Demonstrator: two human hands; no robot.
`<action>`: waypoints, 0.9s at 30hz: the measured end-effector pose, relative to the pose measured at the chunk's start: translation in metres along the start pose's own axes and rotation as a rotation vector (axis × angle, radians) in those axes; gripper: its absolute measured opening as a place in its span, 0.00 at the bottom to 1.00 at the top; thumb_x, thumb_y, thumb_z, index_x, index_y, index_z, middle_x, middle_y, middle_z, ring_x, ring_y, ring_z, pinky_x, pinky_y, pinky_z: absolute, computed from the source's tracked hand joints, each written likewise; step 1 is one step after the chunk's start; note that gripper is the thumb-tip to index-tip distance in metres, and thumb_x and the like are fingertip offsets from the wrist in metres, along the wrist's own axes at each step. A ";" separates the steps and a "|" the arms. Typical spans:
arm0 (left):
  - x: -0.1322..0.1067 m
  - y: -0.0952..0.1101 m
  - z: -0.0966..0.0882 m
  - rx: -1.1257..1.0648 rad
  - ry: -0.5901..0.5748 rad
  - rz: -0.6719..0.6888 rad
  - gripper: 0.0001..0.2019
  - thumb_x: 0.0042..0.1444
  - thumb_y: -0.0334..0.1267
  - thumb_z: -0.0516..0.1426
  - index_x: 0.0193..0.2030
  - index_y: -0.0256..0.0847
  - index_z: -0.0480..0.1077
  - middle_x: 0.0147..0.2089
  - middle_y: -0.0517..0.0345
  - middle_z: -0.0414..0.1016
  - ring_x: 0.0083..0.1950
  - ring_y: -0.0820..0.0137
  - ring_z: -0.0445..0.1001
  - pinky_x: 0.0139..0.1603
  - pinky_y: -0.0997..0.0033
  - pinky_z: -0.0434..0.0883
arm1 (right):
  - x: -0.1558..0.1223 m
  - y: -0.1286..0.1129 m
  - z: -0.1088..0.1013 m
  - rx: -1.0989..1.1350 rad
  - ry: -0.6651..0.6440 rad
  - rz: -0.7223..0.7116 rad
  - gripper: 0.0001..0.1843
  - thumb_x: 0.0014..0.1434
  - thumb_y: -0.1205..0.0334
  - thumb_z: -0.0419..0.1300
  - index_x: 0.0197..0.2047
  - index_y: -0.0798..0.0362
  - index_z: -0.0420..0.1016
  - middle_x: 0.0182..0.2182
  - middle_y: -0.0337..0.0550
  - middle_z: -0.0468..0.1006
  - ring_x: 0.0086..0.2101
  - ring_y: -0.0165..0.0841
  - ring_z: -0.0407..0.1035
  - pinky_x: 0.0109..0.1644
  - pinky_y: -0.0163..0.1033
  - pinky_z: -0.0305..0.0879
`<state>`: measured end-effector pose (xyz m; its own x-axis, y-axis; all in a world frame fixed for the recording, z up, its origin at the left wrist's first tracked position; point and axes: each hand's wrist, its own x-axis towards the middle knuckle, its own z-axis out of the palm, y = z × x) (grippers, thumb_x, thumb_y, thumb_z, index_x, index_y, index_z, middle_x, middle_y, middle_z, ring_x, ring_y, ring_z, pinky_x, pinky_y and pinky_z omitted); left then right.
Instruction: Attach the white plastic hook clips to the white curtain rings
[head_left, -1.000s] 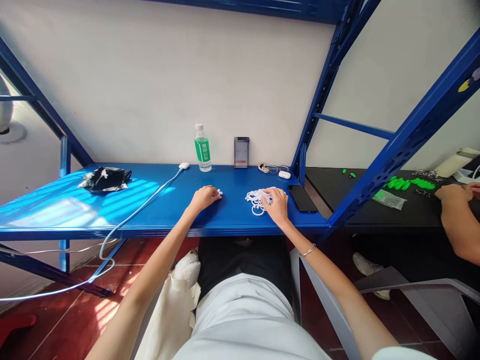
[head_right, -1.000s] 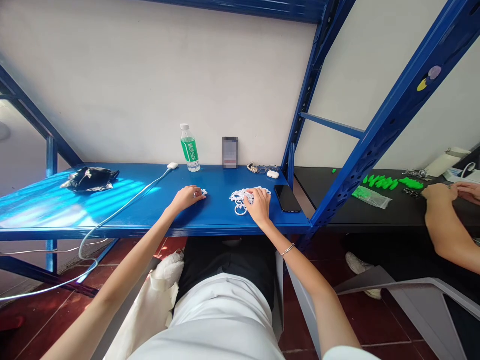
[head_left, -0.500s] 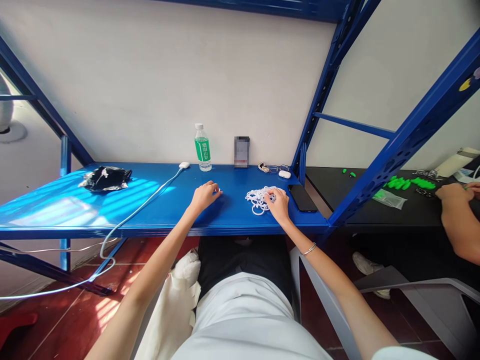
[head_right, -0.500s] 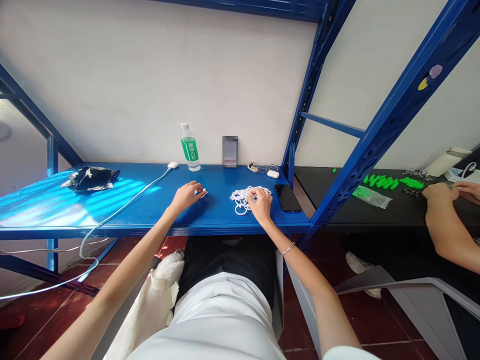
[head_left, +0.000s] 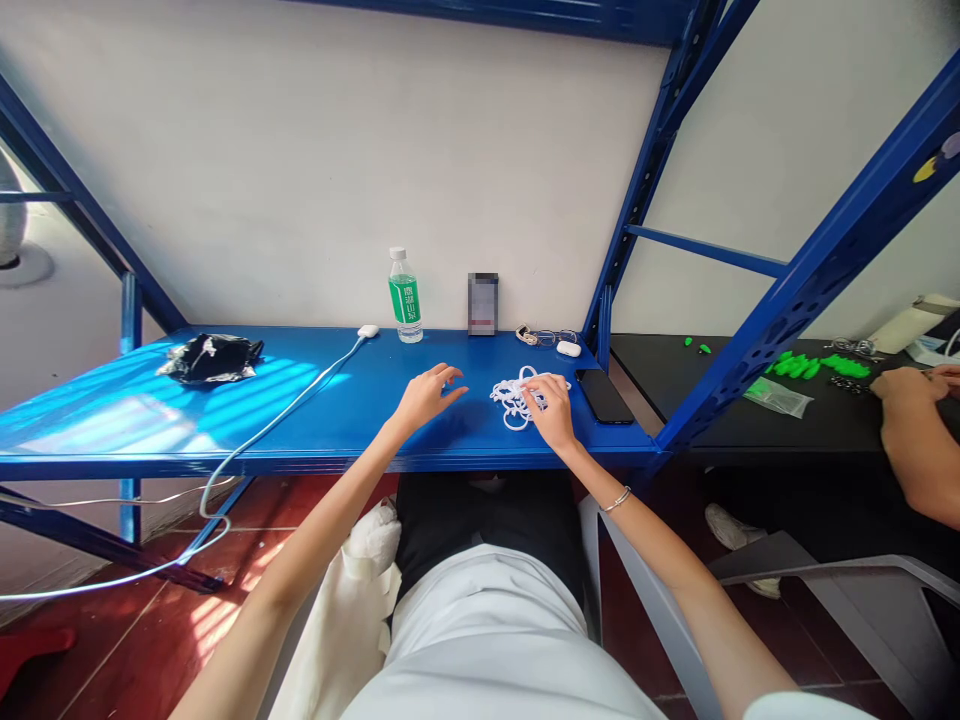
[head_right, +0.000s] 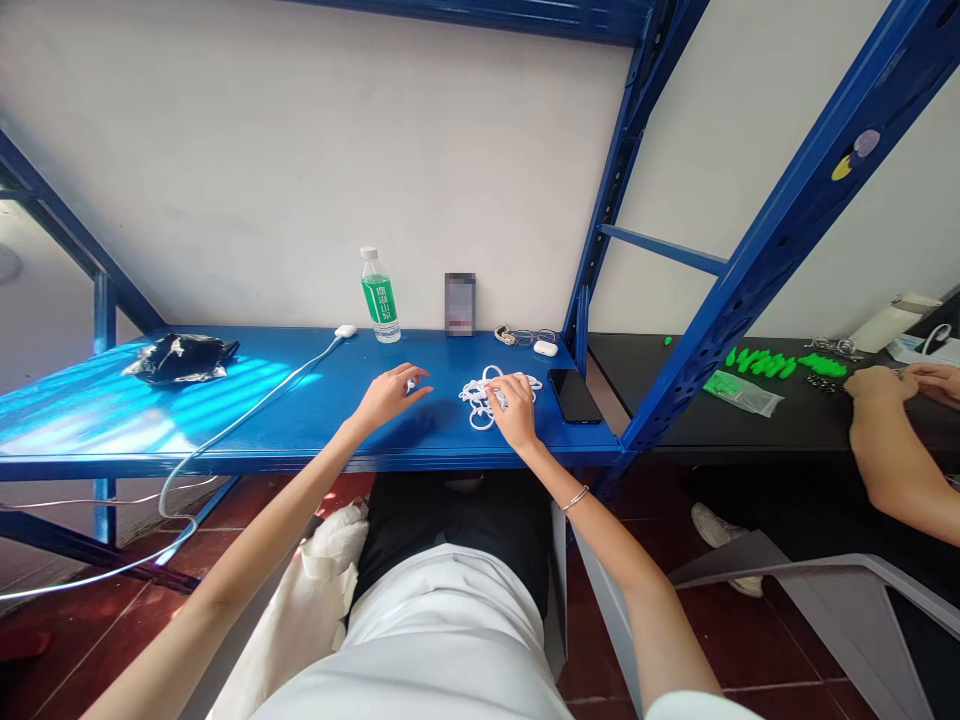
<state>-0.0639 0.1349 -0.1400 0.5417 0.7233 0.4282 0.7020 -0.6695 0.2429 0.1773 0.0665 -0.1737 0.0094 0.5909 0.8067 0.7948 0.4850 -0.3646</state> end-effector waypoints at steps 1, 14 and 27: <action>-0.001 0.004 0.000 -0.019 -0.003 0.020 0.19 0.62 0.51 0.50 0.49 0.40 0.69 0.44 0.52 0.73 0.35 0.68 0.73 0.31 0.73 0.64 | -0.001 0.000 0.001 0.000 -0.021 -0.030 0.09 0.64 0.60 0.53 0.35 0.49 0.73 0.35 0.44 0.77 0.42 0.41 0.66 0.47 0.48 0.65; -0.008 0.044 0.015 -0.040 -0.111 0.242 0.23 0.62 0.56 0.48 0.40 0.38 0.71 0.39 0.52 0.73 0.30 0.71 0.72 0.27 0.75 0.60 | -0.006 -0.008 0.005 0.033 -0.258 -0.323 0.11 0.66 0.62 0.51 0.41 0.50 0.76 0.35 0.45 0.78 0.41 0.39 0.69 0.44 0.47 0.69; -0.008 0.046 0.015 0.058 -0.130 0.256 0.21 0.68 0.46 0.42 0.38 0.35 0.69 0.36 0.50 0.71 0.33 0.68 0.73 0.28 0.74 0.59 | -0.007 -0.009 0.004 0.034 -0.302 -0.287 0.12 0.66 0.58 0.51 0.43 0.49 0.75 0.37 0.45 0.78 0.42 0.40 0.69 0.45 0.48 0.70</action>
<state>-0.0289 0.1006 -0.1449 0.7570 0.5499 0.3529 0.5578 -0.8252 0.0892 0.1676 0.0605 -0.1774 -0.3914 0.5887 0.7073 0.7186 0.6756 -0.1647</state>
